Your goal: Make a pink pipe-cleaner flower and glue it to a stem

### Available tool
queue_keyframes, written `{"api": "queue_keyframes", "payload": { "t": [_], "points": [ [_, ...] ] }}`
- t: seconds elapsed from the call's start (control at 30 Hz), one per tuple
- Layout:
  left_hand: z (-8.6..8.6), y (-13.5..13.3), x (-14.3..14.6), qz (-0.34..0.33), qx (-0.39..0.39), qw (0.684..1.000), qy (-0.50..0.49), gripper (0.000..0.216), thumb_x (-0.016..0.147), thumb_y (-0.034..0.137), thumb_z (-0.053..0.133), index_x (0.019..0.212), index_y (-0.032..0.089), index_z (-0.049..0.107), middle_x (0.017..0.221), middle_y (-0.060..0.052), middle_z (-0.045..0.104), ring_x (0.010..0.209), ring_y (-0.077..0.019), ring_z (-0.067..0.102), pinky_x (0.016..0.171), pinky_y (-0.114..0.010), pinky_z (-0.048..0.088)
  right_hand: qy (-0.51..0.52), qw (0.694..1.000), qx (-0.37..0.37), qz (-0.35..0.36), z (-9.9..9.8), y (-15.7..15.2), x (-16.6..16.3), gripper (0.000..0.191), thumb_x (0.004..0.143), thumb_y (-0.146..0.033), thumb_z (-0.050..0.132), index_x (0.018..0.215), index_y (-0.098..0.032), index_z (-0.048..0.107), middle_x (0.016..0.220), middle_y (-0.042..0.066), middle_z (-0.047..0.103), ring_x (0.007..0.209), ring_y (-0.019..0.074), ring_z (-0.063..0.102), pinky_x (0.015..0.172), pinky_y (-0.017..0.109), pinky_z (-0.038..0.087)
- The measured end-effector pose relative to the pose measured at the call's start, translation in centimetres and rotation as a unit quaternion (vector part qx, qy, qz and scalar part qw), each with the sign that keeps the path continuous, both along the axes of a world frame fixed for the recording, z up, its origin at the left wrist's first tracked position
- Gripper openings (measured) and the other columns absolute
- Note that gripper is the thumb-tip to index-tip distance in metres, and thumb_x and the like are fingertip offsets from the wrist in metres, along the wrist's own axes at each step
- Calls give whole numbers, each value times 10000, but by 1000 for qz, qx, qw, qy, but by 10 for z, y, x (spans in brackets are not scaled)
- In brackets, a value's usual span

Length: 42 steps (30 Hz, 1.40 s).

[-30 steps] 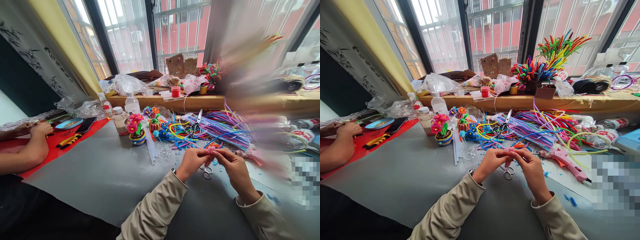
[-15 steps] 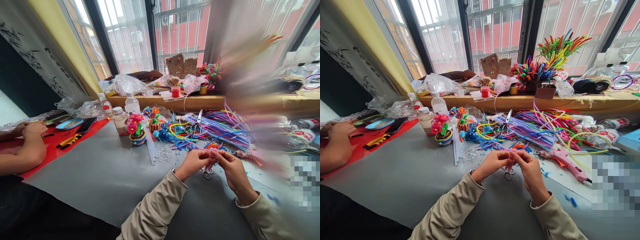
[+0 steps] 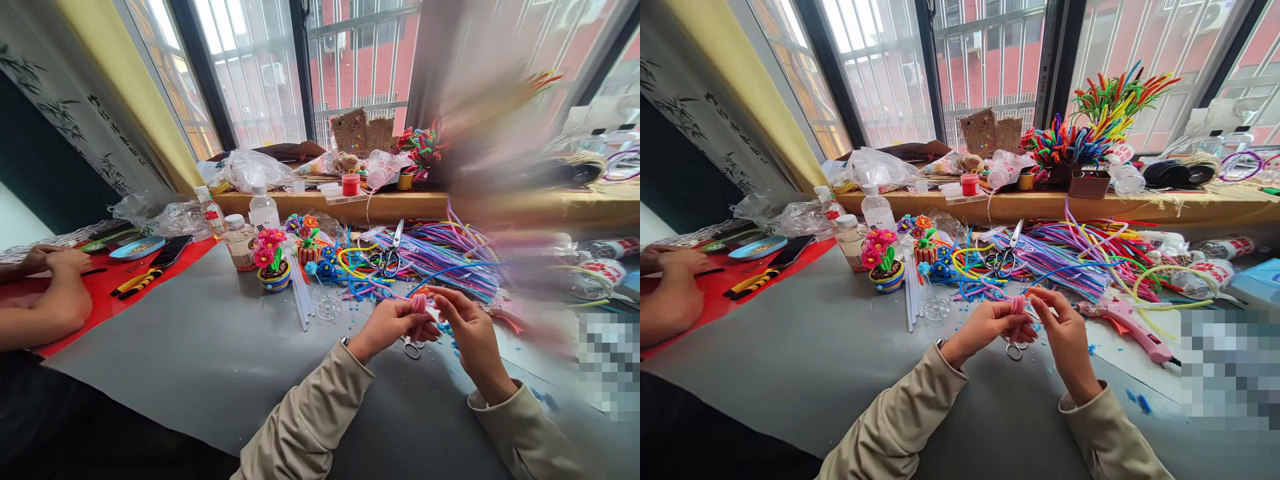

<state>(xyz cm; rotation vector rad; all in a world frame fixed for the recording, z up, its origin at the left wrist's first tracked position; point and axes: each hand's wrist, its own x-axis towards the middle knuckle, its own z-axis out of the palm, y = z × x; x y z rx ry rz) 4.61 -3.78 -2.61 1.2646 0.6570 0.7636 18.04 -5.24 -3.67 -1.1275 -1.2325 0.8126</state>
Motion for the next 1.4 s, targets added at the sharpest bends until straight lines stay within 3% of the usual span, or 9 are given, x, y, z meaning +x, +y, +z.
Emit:
{"api": "queue_keyframes", "payload": {
  "t": [0.07, 0.2, 0.37, 0.6, 0.9, 1.07, 1.2, 1.4],
  "points": [
    [0, 0, 0, -9, 8, 1000, -2, 321, 640, 401, 571, 713, 90, 549, 642, -56, 588, 600, -139, 575, 519, -223, 408, 2, 999, -24, 47, 3, -2, 0, 334, 683, -363, 568, 999, -257, 569, 958, 28, 593, 809, 168, 544, 655, 265, 449],
    [-2, 0, 0, -8, 56, 998, 18, 335, 681, 398, 518, 512, 112, 473, 471, 0, 491, 543, -115, 542, 506, -214, 377, -7, 991, -63, 120, 2, -5, -3, 388, 690, -365, 559, 1061, -255, 544, 945, 35, 620, 725, 185, 592, 596, 290, 485],
    [-2, 2, -1, -17, 69, 996, 54, 221, 683, 271, 496, 528, 114, 478, 467, 4, 495, 461, -75, 470, 452, -199, 313, -74, 993, -14, 94, -2, -4, -3, 374, 702, -340, 553, 1068, -262, 546, 973, 27, 620, 782, 193, 592, 647, 283, 485],
    [0, 3, -4, -34, 52, 996, 72, 164, 659, 245, 487, 569, 109, 504, 497, -11, 530, 502, -94, 495, 463, -202, 320, -180, 979, 72, 66, -5, -3, 2, 304, 741, -316, 509, 1036, -269, 566, 1014, 26, 598, 850, 183, 572, 712, 283, 475],
    [6, 2, -9, -53, 32, 997, 47, 340, 653, 441, 533, 614, 103, 547, 521, -26, 536, 618, -155, 564, 598, -254, 416, -167, 982, 40, 72, -2, -5, 3, 253, 758, -326, 486, 978, -231, 567, 925, 33, 634, 773, 173, 598, 652, 268, 492],
    [5, -1, -5, -31, -15, 999, 5, 503, 654, 583, 433, 647, 96, 558, 552, -52, 554, 610, -171, 572, 609, -299, 444, -167, 981, 56, 86, -2, -4, 4, 310, 751, -312, 498, 1047, -224, 527, 1013, 33, 606, 885, 175, 574, 754, 272, 474],
    [5, -2, -4, -15, -23, 1000, 4, 504, 637, 588, 450, 615, 98, 564, 518, -44, 550, 571, -154, 565, 591, -279, 446, -178, 979, 49, 84, 0, -4, 3, 422, 737, -316, 515, 1144, -223, 456, 1017, 29, 609, 894, 180, 576, 758, 281, 480],
    [8, -3, -6, -11, -29, 999, 8, 468, 642, 544, 484, 566, 90, 573, 427, -21, 509, 496, -135, 549, 563, -264, 451, -214, 973, 67, 63, 0, -7, 2, 407, 722, -324, 529, 1118, -237, 493, 989, 13, 624, 862, 190, 593, 717, 279, 498]
  ]
}}
